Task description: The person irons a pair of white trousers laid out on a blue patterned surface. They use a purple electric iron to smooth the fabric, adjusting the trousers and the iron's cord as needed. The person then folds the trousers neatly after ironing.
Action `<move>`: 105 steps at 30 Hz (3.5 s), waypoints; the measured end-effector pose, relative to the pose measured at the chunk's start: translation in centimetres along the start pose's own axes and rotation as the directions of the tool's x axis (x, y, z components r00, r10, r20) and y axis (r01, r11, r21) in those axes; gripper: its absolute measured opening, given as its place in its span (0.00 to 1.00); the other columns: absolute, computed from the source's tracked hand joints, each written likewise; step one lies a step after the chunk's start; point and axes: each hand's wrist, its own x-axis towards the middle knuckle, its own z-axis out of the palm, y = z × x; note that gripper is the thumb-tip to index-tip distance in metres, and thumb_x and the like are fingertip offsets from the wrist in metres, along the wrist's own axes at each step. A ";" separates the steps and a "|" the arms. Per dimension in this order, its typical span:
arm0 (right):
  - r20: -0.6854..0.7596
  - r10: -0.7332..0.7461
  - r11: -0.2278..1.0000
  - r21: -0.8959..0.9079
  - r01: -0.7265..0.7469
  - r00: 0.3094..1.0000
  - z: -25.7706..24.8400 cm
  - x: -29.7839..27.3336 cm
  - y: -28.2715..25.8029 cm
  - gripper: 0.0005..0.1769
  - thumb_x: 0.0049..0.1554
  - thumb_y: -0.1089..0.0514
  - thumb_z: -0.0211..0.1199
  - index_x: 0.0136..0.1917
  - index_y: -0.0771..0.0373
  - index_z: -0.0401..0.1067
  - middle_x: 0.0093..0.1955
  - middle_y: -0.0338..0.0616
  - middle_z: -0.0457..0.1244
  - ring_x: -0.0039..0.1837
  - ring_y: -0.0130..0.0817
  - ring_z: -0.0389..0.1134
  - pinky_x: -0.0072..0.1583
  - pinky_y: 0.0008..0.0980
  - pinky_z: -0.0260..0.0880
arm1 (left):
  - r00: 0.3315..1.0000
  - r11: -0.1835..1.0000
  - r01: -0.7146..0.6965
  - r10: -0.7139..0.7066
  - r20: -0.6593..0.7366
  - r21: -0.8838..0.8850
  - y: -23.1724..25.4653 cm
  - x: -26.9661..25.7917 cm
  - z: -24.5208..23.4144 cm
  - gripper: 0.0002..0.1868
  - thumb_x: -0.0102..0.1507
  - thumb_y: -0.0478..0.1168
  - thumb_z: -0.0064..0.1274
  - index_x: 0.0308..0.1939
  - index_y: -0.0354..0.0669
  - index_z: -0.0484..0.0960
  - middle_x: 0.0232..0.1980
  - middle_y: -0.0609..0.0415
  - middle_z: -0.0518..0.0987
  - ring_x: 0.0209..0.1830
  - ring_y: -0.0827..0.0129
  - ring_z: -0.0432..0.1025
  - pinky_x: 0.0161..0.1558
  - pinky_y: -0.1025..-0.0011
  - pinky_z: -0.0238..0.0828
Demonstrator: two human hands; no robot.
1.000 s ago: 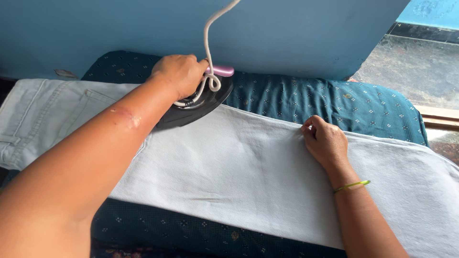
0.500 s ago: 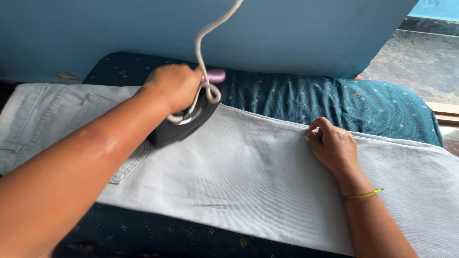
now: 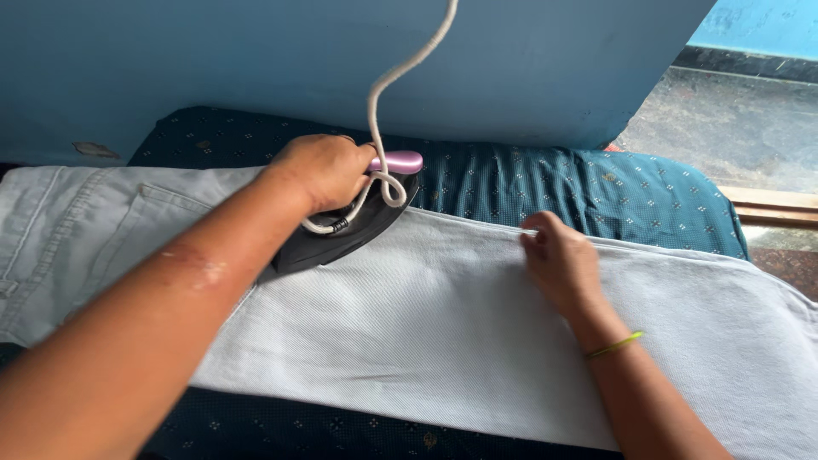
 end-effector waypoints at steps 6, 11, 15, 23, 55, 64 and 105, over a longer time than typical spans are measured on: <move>-0.135 -0.369 0.914 0.124 0.386 0.919 3.1 5.3 -9.1 0.19 0.62 0.60 0.61 0.66 0.60 0.72 0.54 0.49 0.65 0.56 0.45 0.68 0.56 0.41 0.69 | 0.997 0.998 0.053 -0.056 0.061 0.047 1.4 -1.0 -1.2 0.24 0.65 0.55 0.54 0.61 0.52 0.76 0.44 0.49 0.84 0.48 0.52 0.79 0.48 0.53 0.76; -0.027 -0.303 0.858 0.428 0.285 0.953 6.3 14.1 -14.5 0.13 0.62 0.56 0.64 0.59 0.60 0.77 0.60 0.51 0.61 0.63 0.45 0.64 0.60 0.40 0.68 | 0.987 0.989 0.045 -0.066 0.150 0.143 1.8 -1.3 -2.0 0.30 0.64 0.61 0.54 0.62 0.47 0.75 0.46 0.48 0.84 0.51 0.55 0.79 0.52 0.56 0.77; -0.028 -0.438 0.668 0.658 0.346 0.898 6.2 14.5 -13.7 0.05 0.61 0.61 0.61 0.47 0.66 0.75 0.57 0.49 0.65 0.60 0.37 0.69 0.61 0.37 0.72 | 0.992 0.993 0.052 -0.063 0.108 0.105 1.5 -0.9 -1.6 0.31 0.64 0.62 0.54 0.62 0.46 0.75 0.48 0.48 0.83 0.53 0.55 0.78 0.52 0.54 0.76; 0.012 -0.021 0.772 0.636 0.008 1.000 5.1 10.5 -10.3 0.07 0.62 0.60 0.62 0.44 0.66 0.73 0.33 0.39 0.67 0.35 0.24 0.69 0.37 0.25 0.71 | 0.960 0.962 0.179 -0.216 0.176 0.206 3.4 0.4 -1.3 0.44 0.57 0.76 0.55 0.58 0.43 0.82 0.53 0.53 0.84 0.56 0.63 0.78 0.57 0.64 0.75; 0.185 -0.168 -0.313 0.921 -0.231 0.968 -0.7 1.0 -12.2 0.06 0.63 0.61 0.55 0.45 0.64 0.70 0.40 0.40 0.63 0.40 0.26 0.66 0.45 0.29 0.70 | 0.813 0.849 -0.272 -0.049 -0.580 -0.453 5.8 -3.6 1.3 0.09 0.67 0.34 0.47 0.35 0.36 0.82 0.32 0.41 0.81 0.34 0.50 0.78 0.39 0.55 0.74; -0.414 -0.043 0.140 0.898 0.416 0.909 -3.3 0.7 -13.1 0.06 0.64 0.73 0.59 0.51 0.68 0.75 0.48 0.49 0.70 0.49 0.33 0.75 0.56 0.37 0.81 | 0.806 0.893 -0.268 0.003 -0.592 -0.361 5.5 -3.8 2.1 0.08 0.66 0.32 0.48 0.37 0.36 0.82 0.31 0.41 0.82 0.34 0.51 0.79 0.37 0.57 0.76; 0.054 -0.351 0.870 -0.351 0.347 0.935 -11.1 1.5 -18.4 0.06 0.57 0.65 0.60 0.46 0.57 0.77 0.30 0.41 0.68 0.30 0.33 0.69 0.34 0.38 0.66 | 0.877 0.807 -0.383 0.165 -0.450 -0.450 6.0 -6.2 -4.3 0.07 0.59 0.40 0.63 0.39 0.41 0.87 0.39 0.51 0.84 0.41 0.61 0.79 0.47 0.63 0.76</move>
